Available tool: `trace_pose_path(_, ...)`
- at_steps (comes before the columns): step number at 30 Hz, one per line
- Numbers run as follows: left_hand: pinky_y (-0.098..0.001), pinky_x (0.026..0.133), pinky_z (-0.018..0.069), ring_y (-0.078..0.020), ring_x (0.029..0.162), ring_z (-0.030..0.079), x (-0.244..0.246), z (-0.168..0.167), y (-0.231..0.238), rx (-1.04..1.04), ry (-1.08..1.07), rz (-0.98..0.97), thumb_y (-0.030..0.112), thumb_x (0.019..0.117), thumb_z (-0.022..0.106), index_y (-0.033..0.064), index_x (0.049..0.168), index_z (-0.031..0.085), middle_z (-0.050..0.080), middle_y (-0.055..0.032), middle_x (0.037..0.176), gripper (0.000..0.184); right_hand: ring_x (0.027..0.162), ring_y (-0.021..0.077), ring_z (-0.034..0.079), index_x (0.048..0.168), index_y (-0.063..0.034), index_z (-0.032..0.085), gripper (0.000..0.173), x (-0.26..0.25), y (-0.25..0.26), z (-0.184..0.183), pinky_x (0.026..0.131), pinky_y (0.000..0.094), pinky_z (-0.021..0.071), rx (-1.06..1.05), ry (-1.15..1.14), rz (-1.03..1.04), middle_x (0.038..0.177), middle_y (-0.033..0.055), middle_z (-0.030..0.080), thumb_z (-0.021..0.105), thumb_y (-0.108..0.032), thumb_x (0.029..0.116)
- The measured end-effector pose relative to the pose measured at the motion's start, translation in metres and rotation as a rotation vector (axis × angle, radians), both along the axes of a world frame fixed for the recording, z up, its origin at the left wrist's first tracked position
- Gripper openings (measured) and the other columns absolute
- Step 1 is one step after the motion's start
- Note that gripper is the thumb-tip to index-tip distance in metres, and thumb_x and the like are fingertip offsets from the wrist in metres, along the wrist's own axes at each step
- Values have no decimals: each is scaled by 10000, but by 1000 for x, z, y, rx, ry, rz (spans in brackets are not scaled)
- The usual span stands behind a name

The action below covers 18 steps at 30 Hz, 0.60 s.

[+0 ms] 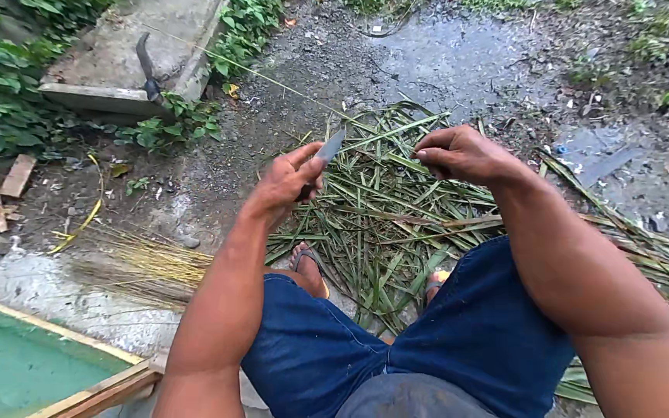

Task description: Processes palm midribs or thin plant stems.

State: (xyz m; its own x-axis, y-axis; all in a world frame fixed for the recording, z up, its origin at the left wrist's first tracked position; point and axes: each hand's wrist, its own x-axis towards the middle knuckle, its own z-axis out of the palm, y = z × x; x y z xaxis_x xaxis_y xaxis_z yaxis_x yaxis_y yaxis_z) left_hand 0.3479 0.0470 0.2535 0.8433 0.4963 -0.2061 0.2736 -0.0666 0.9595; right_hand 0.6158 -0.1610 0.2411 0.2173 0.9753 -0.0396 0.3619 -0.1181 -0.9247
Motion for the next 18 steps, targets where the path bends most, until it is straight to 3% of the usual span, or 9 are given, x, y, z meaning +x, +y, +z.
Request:
trace_pose_path(3, -247, 525, 543, -116, 590, 613, 19, -5, -17, -116, -132, -19, 157, 1075, 467, 146, 1547, 410, 635, -42, 784, 476, 504, 42, 507, 1064, -33, 714, 188, -13, 11, -2, 483, 215, 457, 3, 5, 54, 681, -8, 603, 553, -131, 1046)
trace_pose_path(8, -237, 517, 555, -108, 587, 622, 26, -9, -19, -283, -210, -75, 134, 1070, 471, 106, 1478, 488, 634, -24, 773, 410, 506, 30, 491, 1048, -52, 726, 189, -20, 16, -4, 474, 205, 433, 47, -22, 143, 696, -20, 611, 553, -126, 1037)
trace_pose_path(14, -247, 493, 557, -104, 533, 607, -4, 9, 16, -264, -500, 182, 201, 1105, 362, 171, 1434, 481, 602, 21, 684, 350, 485, 12, 461, 1012, -82, 737, 177, -10, 9, 1, 461, 195, 410, 63, -70, 147, 658, -50, 587, 565, -124, 1020)
trace_pose_path(18, -241, 494, 549, -100, 531, 594, -4, 7, 4, -248, -442, 171, 173, 1096, 381, 127, 1444, 467, 578, 12, 691, 362, 484, 30, 464, 1023, -78, 738, 177, -12, 10, 0, 471, 220, 417, 38, -114, 160, 644, -34, 581, 569, -129, 1027)
